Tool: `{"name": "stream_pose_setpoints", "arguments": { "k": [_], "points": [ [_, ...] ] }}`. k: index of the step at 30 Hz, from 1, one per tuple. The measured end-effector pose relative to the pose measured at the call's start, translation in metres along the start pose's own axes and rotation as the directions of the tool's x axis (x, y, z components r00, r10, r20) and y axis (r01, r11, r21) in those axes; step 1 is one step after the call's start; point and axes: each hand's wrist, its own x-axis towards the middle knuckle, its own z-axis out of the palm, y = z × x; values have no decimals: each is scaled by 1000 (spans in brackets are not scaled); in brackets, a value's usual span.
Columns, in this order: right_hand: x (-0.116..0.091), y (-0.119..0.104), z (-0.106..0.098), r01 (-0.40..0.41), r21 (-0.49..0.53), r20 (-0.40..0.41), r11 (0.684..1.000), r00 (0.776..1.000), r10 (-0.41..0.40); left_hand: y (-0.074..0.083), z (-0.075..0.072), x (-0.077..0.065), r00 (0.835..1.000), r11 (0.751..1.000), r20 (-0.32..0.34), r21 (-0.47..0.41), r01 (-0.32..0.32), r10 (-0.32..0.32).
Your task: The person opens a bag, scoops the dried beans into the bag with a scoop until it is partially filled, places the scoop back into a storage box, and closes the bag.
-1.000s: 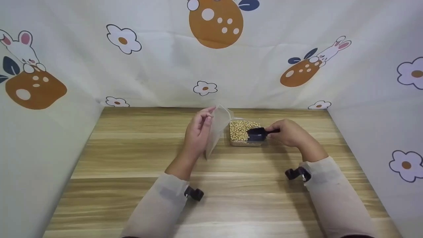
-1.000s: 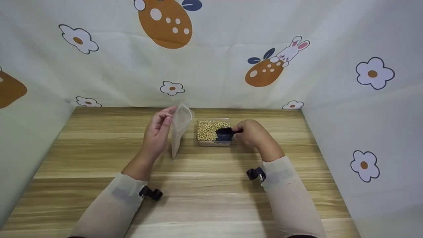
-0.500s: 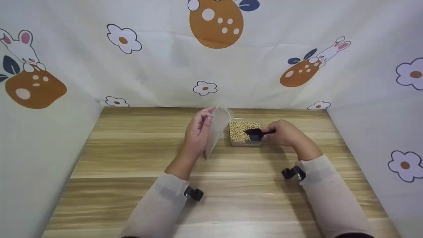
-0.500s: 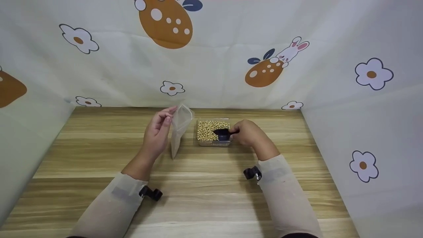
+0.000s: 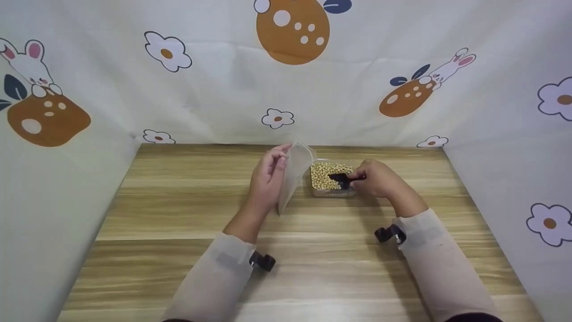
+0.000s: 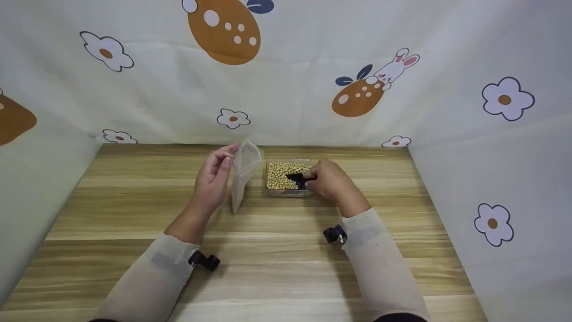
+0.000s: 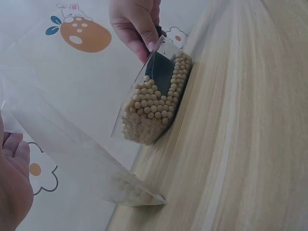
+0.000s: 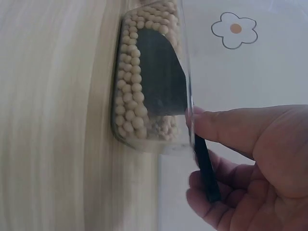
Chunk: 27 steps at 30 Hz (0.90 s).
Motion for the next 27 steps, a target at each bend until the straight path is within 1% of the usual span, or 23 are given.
{"name": "stream_pose_setpoints", "arguments": {
  "k": [6,13,19,23,27],
  "points": [
    [2,-3,7,24,-1,-10,1000,1000,-24,0,1,0,1000,1000,-1,-12,7,-7],
    [0,-1,13,44,4,-21,999,999,-44,0,1,-1,1000,1000,-8,-8,23,-23],
    [-2,3,17,88,-7,-77,996,993,-88,-2,1,0,1000,999,-13,-33,9,-9],
    [-5,8,15,81,-3,-115,997,990,-81,-2,1,0,1000,999,-13,-43,5,-6],
    [-9,13,10,69,24,-131,997,989,-65,-1,1,0,1000,999,-13,-34,13,-13]
  ]
}}
